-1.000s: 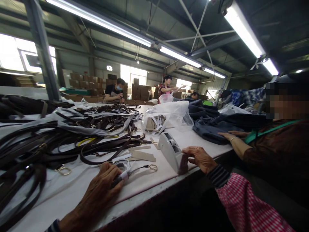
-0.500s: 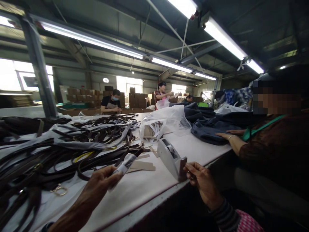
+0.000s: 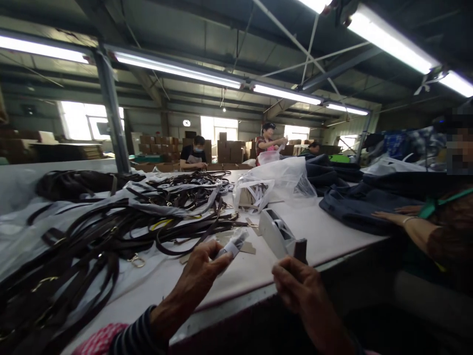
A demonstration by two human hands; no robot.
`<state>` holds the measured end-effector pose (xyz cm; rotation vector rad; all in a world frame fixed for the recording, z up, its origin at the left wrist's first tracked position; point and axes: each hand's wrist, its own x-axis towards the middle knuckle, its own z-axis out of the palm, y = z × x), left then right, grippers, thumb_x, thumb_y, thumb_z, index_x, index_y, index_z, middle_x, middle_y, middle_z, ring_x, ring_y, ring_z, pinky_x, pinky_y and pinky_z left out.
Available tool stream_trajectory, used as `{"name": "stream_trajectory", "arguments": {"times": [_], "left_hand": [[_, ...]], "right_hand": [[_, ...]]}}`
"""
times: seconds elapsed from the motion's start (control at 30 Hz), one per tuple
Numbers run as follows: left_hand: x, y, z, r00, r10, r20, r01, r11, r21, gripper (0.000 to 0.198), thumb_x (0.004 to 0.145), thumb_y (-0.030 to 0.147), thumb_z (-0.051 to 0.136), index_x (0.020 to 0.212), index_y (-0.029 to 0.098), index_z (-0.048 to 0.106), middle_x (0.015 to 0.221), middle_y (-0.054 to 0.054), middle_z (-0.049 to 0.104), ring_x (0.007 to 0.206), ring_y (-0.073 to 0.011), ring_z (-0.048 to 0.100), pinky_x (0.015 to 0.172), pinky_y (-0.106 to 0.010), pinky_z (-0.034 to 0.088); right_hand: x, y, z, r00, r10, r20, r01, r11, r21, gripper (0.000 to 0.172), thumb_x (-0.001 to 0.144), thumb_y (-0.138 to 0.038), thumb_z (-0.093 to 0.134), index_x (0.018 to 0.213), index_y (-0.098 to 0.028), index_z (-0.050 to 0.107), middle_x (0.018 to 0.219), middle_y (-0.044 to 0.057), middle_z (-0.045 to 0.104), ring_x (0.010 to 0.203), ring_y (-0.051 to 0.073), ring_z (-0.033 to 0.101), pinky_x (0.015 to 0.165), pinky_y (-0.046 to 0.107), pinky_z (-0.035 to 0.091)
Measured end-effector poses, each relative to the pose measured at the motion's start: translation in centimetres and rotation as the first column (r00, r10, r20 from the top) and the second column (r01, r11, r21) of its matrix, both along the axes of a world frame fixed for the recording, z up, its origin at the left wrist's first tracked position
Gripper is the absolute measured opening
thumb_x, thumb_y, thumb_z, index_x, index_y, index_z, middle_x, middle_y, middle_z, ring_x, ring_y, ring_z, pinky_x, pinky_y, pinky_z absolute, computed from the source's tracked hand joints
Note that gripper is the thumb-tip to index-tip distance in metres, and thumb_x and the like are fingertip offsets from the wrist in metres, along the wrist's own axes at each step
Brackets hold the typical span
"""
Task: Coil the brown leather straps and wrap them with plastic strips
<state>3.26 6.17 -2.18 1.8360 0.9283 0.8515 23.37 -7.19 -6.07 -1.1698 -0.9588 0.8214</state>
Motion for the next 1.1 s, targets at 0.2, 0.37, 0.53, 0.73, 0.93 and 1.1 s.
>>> {"name": "stream_trajectory", "arguments": {"times": [0.2, 0.37, 0.53, 0.73, 0.93, 1.1], "left_hand": [[0.4, -1.6, 0.0, 0.979, 0.101, -0.176, -0.064, 0.977, 0.203, 0.033, 0.085, 0.052, 0.061, 0.08, 0.02, 0.067, 0.087, -0.003, 0.057, 0.083, -0.0229, 0.054, 0.073, -0.034, 0.04], [0.2, -1.8, -0.4, 0.974, 0.13, -0.187, -0.08, 0.964, 0.253, 0.026, 0.087, 0.046, 0.061, 0.081, 0.021, 0.065, 0.088, -0.003, 0.054, 0.083, -0.0235, 0.055, 0.075, -0.036, 0.043], [-0.2, -1.5, -0.9, 0.973, 0.133, -0.191, -0.054, 0.928, 0.369, 0.02, 0.089, 0.039, 0.058, 0.082, 0.021, 0.061, 0.089, -0.003, 0.051, 0.085, -0.0236, 0.053, 0.076, -0.037, 0.042], [-1.3, -0.8, -0.3, 0.991, -0.061, -0.123, 0.082, 0.982, 0.169, 0.034, 0.09, 0.052, 0.059, 0.079, 0.02, 0.062, 0.083, -0.002, 0.054, 0.079, -0.0211, 0.052, 0.073, -0.034, 0.04], [-1.2, -0.5, -0.1, 0.953, -0.236, 0.188, 0.291, 0.885, -0.364, 0.042, 0.08, 0.058, 0.069, 0.076, 0.018, 0.057, 0.058, 0.003, 0.056, 0.047, -0.0097, 0.039, 0.047, -0.024, 0.024], [-1.5, -0.5, 0.3, 0.939, -0.244, 0.242, 0.326, 0.854, -0.405, 0.046, 0.077, 0.06, 0.073, 0.074, 0.017, 0.058, 0.057, 0.001, 0.059, 0.044, -0.0082, 0.04, 0.045, -0.023, 0.023]], "right_hand": [[-5.2, 4.1, 0.8, 0.975, 0.11, -0.193, -0.09, 0.99, 0.109, 0.041, 0.084, -0.05, 0.079, 0.071, -0.018, 0.057, 0.056, -0.007, 0.051, 0.04, 0.003, 0.032, 0.038, 0.018, 0.019], [-5.2, 5.4, 0.2, 0.973, 0.128, -0.192, -0.117, 0.991, 0.069, 0.044, 0.081, -0.049, 0.082, 0.065, -0.017, 0.057, 0.052, -0.007, 0.051, 0.037, 0.002, 0.031, 0.036, 0.018, 0.018], [-5.4, 6.1, -0.3, 0.972, 0.109, -0.209, -0.105, 0.994, 0.033, 0.047, 0.08, -0.051, 0.082, 0.063, -0.017, 0.054, 0.05, -0.006, 0.053, 0.035, 0.002, 0.032, 0.035, 0.018, 0.016], [-6.2, 6.4, -1.5, 0.972, 0.139, -0.188, -0.122, 0.988, 0.1, 0.048, 0.084, -0.055, 0.079, 0.066, -0.016, 0.058, 0.049, -0.005, 0.054, 0.034, 0.002, 0.033, 0.034, 0.018, 0.017], [-7.3, 7.3, -3.2, 0.938, 0.188, -0.29, -0.134, 0.971, 0.198, 0.045, 0.085, -0.059, 0.077, 0.08, -0.016, 0.064, 0.045, -0.009, 0.043, 0.036, 0.002, 0.025, 0.034, 0.017, 0.016], [-7.5, 6.4, -4.0, 0.971, 0.113, -0.209, -0.087, 0.987, 0.133, 0.043, 0.087, -0.056, 0.075, 0.075, -0.017, 0.063, 0.049, -0.008, 0.045, 0.037, 0.003, 0.028, 0.035, 0.019, 0.018]]}}
